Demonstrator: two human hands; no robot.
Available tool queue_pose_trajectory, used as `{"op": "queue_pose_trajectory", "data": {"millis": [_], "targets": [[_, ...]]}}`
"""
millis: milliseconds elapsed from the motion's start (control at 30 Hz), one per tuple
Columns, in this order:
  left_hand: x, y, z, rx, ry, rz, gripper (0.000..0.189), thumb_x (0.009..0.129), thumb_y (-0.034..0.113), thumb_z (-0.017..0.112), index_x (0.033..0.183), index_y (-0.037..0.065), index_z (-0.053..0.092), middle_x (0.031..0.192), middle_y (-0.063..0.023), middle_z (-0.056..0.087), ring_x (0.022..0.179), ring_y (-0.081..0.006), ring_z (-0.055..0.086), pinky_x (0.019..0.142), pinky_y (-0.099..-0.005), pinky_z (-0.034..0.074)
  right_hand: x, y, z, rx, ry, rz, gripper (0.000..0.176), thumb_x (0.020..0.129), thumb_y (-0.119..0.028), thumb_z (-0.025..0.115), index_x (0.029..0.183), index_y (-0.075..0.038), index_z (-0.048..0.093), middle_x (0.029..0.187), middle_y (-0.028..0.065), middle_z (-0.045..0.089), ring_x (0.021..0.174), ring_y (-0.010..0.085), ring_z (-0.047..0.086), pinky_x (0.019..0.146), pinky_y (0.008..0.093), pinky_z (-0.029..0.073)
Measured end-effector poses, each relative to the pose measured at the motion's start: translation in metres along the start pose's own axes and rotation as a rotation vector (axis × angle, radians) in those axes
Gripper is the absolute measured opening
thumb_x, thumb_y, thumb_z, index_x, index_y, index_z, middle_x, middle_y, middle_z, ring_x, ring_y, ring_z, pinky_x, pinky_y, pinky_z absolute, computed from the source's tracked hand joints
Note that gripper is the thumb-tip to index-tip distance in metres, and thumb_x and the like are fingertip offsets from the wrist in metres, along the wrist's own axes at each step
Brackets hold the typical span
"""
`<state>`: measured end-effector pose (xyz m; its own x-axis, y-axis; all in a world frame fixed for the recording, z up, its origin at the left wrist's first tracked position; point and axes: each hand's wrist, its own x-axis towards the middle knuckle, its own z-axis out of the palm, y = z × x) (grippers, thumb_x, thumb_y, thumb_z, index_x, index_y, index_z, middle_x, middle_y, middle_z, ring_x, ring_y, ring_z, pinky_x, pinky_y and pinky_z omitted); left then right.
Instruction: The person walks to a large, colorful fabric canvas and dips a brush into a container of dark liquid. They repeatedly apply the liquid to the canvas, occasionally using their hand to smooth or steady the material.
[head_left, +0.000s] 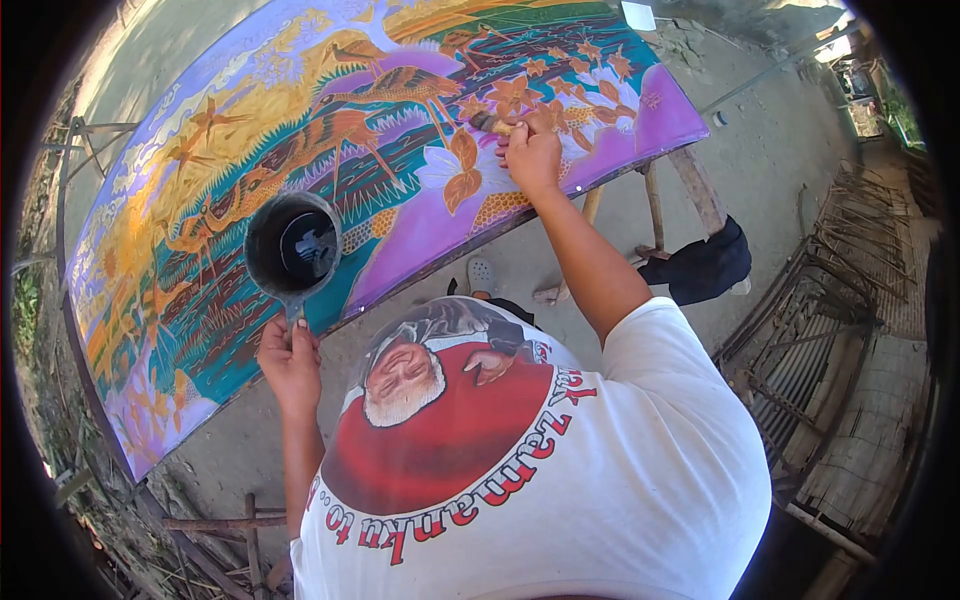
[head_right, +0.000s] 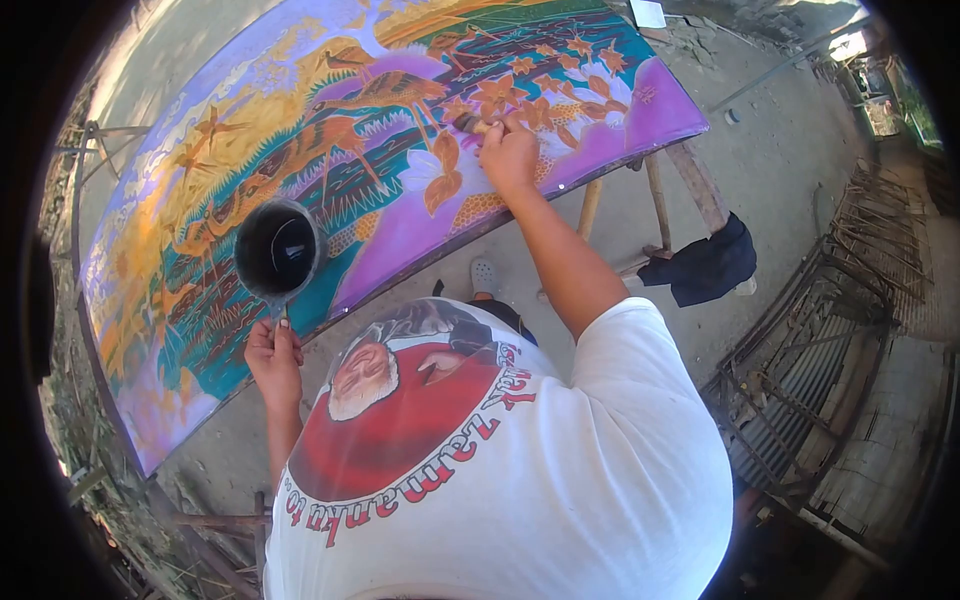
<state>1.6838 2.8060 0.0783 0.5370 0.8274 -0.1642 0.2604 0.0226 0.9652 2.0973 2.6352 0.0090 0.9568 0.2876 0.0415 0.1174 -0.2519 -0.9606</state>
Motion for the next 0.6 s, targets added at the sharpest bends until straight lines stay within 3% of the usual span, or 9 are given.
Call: {"op": "queue_pose_trajectory", "data": {"millis": [33,100,167,233,267,333,600], "targets": [[0.0,-0.002,-0.001,-0.008,0.003,0.003,0.012,0.1,0.011,0.058,0.105,-0.001,0.06,0.069,0.0011,0.057,0.052,-0.0018,0.045,0.046,-0.0191,0.033,-0.007,-0.002,0.004,-0.003,-0.004,0.005,0.024,0.105,-0.014,0.048,0.112,0.002,0.065,0.083,0.0126,0.071,0.066,0.0173,0.072,0.051,0.0303,0.058],[-0.001,-0.001,-0.003,0.001,0.005,-0.012,0.012,0.1,0.011,0.058,0.105,-0.001,0.06,0.069,0.0009,0.058,0.052,-0.0019,0.044,0.046,-0.0192,0.034,-0.02,-0.009,0.015,0.095,-0.242,0.031,0.023,0.105,-0.013,0.049,0.112,0.001,0.065,0.083,0.0126,0.072,0.067,0.0171,0.072,0.052,0.0306,0.058],[-0.001,0.0,-0.007,0.012,0.007,-0.024,0.012,0.1,0.011,0.058,0.105,-0.001,0.06,0.069,0.0008,0.058,0.051,-0.002,0.044,0.046,-0.0193,0.034,-0.017,-0.018,-0.001,0.078,-0.186,0.032,0.023,0.105,-0.012,0.049,0.112,0.002,0.065,0.083,0.0128,0.071,0.066,0.0175,0.072,0.053,0.0311,0.058],[-0.001,-0.001,-0.01,0.014,0.007,-0.005,0.013,0.1,0.011,0.058,0.105,-0.001,0.061,0.069,0.0004,0.058,0.052,-0.0024,0.045,0.047,-0.0196,0.034,0.003,-0.015,-0.02,-0.297,0.126,-0.215,0.024,0.105,-0.012,0.049,0.112,0.002,0.067,0.082,0.0118,0.07,0.066,0.0168,0.071,0.054,0.0305,0.058],[-0.001,-0.001,-0.011,0.011,0.013,-0.007,0.013,0.1,0.011,0.058,0.105,-0.001,0.061,0.069,0.0004,0.058,0.052,-0.0024,0.045,0.047,-0.0196,0.034,0.004,-0.016,-0.021,-0.299,0.12,-0.218,0.024,0.105,-0.012,0.049,0.112,0.002,0.067,0.082,0.0118,0.07,0.066,0.0168,0.071,0.054,0.0305,0.058],[-0.004,-0.001,-0.012,0.017,0.013,-0.012,0.015,0.102,0.015,0.059,0.099,0.001,0.059,0.069,-0.0003,0.058,0.052,-0.0033,0.046,0.047,-0.0197,0.035,-0.009,-0.034,-0.024,0.095,0.07,-0.083,0.022,0.102,-0.01,0.051,0.109,0.0,0.069,0.074,0.0103,0.07,0.062,0.0164,0.07,0.054,0.0322,0.059],[-0.005,-0.005,-0.018,0.01,-0.006,-0.017,0.014,0.102,0.015,0.06,0.098,0.001,0.06,0.069,0.0001,0.058,0.052,-0.003,0.045,0.047,-0.0194,0.035,-0.07,-0.038,0.052,0.195,-0.197,0.006,0.021,0.103,-0.012,0.053,0.105,0.0,0.07,0.073,0.0108,0.07,0.062,0.0159,0.07,0.055,0.0302,0.057]]}}
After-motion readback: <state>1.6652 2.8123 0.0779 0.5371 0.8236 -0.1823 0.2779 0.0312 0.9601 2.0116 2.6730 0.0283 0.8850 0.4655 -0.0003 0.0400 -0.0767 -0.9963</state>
